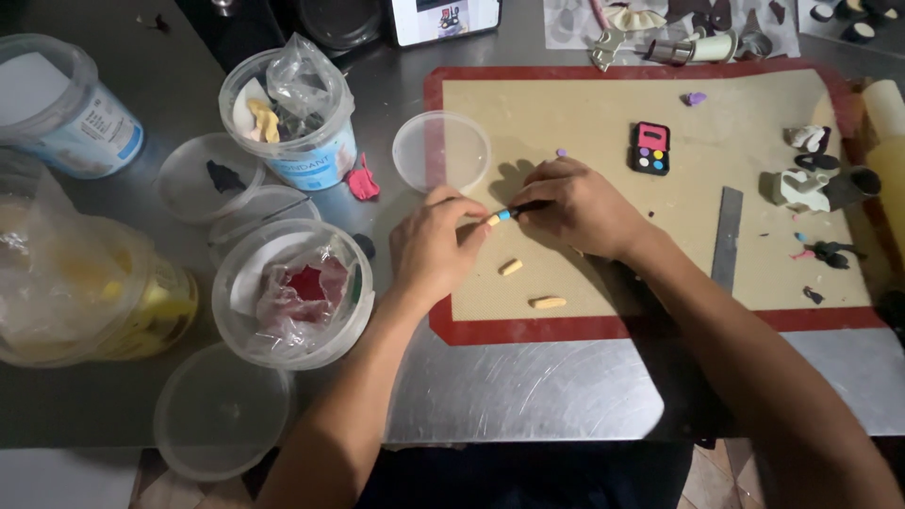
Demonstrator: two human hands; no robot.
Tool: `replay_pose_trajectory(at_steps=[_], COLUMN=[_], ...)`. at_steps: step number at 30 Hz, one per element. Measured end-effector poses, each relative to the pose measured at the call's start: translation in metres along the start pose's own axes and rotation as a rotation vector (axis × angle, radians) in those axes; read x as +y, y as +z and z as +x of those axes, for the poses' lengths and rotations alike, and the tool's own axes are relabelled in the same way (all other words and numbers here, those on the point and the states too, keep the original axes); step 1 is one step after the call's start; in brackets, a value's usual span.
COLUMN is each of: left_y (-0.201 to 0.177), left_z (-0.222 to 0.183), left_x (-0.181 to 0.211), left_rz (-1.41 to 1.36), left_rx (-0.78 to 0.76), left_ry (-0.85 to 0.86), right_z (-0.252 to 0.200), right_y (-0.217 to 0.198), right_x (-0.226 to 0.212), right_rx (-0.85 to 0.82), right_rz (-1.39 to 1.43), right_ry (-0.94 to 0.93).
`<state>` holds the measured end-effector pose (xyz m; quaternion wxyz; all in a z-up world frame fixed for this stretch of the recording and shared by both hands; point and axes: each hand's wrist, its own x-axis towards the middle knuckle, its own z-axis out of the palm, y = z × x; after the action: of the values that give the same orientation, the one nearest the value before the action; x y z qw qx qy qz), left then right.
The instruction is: The person rolls small pieces of fondant into cylinders on a silicone mat, cuts a piece with a small knife, and shapes and details the pieces using a black fondant shaping tool, working one piece at a time on the mat.
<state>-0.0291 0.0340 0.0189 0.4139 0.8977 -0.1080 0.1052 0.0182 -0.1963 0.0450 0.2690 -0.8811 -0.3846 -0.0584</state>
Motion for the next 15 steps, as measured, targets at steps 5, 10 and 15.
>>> replay_pose_trajectory(at_steps=[5, 10, 15], left_y=[0.0034, 0.0039, 0.0041], left_z=[-0.0008, -0.0003, -0.0008], left_x=[-0.001, -0.0002, -0.001], left_rz=[-0.016, -0.004, 0.007], left_rx=[0.042, 0.048, 0.051], left_ry=[0.02, 0.025, 0.038], right_z=[-0.0009, 0.0011, 0.003], right_y=[0.0003, 0.0023, 0.0041], right_x=[-0.0018, -0.0015, -0.0035], right_rx=[0.027, 0.017, 0.024], right_rz=[0.009, 0.02, 0.004], right_ry=[-0.03, -0.05, -0.07])
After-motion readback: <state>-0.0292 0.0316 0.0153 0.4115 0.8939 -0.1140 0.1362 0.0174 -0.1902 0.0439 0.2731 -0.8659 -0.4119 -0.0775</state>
